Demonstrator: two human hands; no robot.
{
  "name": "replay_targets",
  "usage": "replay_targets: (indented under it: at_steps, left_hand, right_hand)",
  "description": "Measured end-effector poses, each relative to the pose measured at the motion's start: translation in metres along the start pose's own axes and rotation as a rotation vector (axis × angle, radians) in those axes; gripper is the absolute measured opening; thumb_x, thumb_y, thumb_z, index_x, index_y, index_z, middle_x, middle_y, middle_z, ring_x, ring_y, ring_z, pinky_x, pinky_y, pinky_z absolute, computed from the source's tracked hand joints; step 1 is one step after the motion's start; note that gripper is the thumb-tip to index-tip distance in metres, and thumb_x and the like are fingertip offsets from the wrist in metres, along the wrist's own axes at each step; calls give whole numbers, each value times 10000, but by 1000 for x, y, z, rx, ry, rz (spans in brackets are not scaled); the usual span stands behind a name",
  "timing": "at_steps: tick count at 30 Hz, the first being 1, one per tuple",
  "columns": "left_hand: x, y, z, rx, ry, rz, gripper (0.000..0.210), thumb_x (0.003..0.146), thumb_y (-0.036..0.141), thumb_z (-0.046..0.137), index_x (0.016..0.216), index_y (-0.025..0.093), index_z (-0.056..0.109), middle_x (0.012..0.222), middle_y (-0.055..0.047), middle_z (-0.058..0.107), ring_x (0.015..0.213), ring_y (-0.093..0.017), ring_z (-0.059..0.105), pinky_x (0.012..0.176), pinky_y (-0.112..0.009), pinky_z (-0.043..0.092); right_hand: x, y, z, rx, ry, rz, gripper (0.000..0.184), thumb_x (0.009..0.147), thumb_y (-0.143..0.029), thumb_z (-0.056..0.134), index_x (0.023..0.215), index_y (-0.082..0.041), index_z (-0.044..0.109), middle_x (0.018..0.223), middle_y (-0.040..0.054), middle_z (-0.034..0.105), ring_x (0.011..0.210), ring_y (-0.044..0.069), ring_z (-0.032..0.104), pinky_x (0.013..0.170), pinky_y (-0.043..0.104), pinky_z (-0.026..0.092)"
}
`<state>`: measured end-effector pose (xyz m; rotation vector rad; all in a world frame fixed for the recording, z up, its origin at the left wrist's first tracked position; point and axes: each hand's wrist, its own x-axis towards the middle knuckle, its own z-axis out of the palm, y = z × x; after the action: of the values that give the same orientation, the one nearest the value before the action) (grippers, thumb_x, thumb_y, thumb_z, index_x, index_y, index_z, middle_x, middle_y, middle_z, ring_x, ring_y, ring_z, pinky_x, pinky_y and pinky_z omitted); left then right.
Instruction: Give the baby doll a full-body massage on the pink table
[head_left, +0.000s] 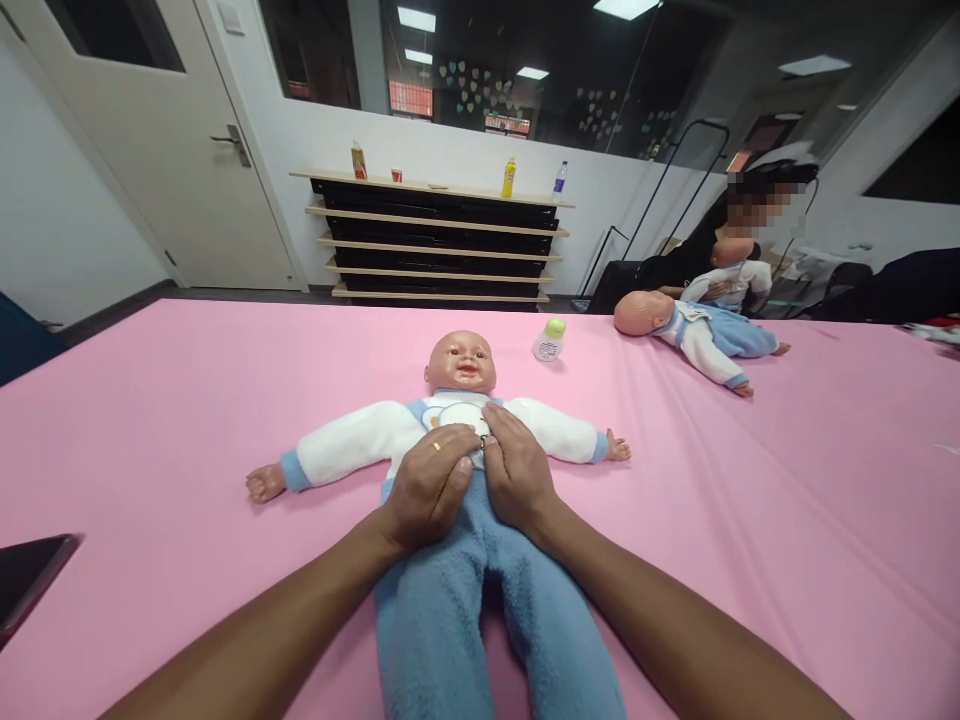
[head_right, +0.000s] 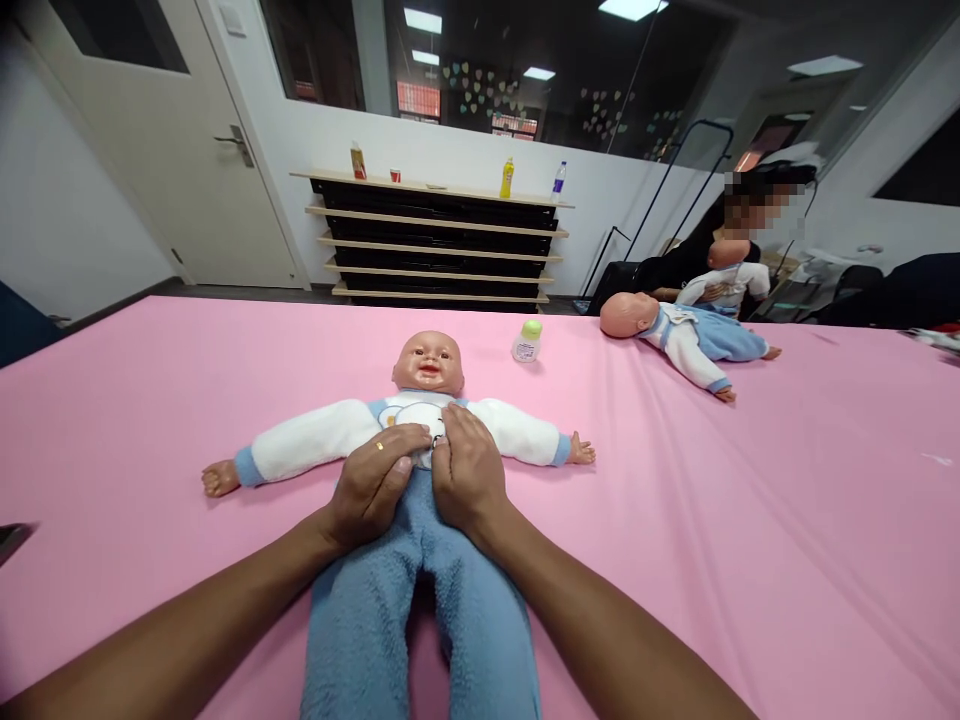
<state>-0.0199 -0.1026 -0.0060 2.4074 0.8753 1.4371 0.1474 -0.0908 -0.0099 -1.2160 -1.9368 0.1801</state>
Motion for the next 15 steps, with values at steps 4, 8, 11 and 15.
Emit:
replay_targets:
  at_steps: [4, 8, 11, 15]
  left_hand:
    - [5, -2, -1, -27, -105, -30, 368, 966, 209, 379, 1235, 182, 629, 1251, -92, 668, 1222, -201, 580, 1133, -454, 383]
    - [9, -4, 3, -3, -86, -185, 382, 987, 242, 357, 1234, 192, 644, 1290, -67, 653, 1255, -198, 559, 1155, -472, 348]
    - [9, -6, 6, 19, -4, -281, 385, 991, 254, 349, 1216, 182, 653, 1280, -73, 656, 1250, -207, 554, 1147, -467, 356]
    - [9, -7, 7, 76, 113, -373, 344, 983, 260, 363, 1176, 167, 632, 1220, -96, 656, 1179, -224, 558, 1079, -454, 408]
  right_hand:
    - [-2, 3, 2, 11, 31, 43, 450, 937, -187, 390, 1336, -75, 566, 1380, 171, 562, 1309, 261, 513, 1139, 511, 398]
    - [-3, 1, 0, 36, 86, 21, 423, 948, -200, 398, 1317, -95, 576, 1353, 165, 582, 1286, 262, 524, 1129, 517, 404]
    - [-4, -4, -4, 48, 148, -27, 390, 941, -195, 414, 1280, -120, 592, 1302, 160, 608, 1241, 264, 544, 1097, 528, 427]
    - [-6, -14, -12, 83, 206, -221, 299, 899, -172, 465, 1140, -151, 639, 1125, 141, 664, 1106, 257, 600, 994, 503, 499]
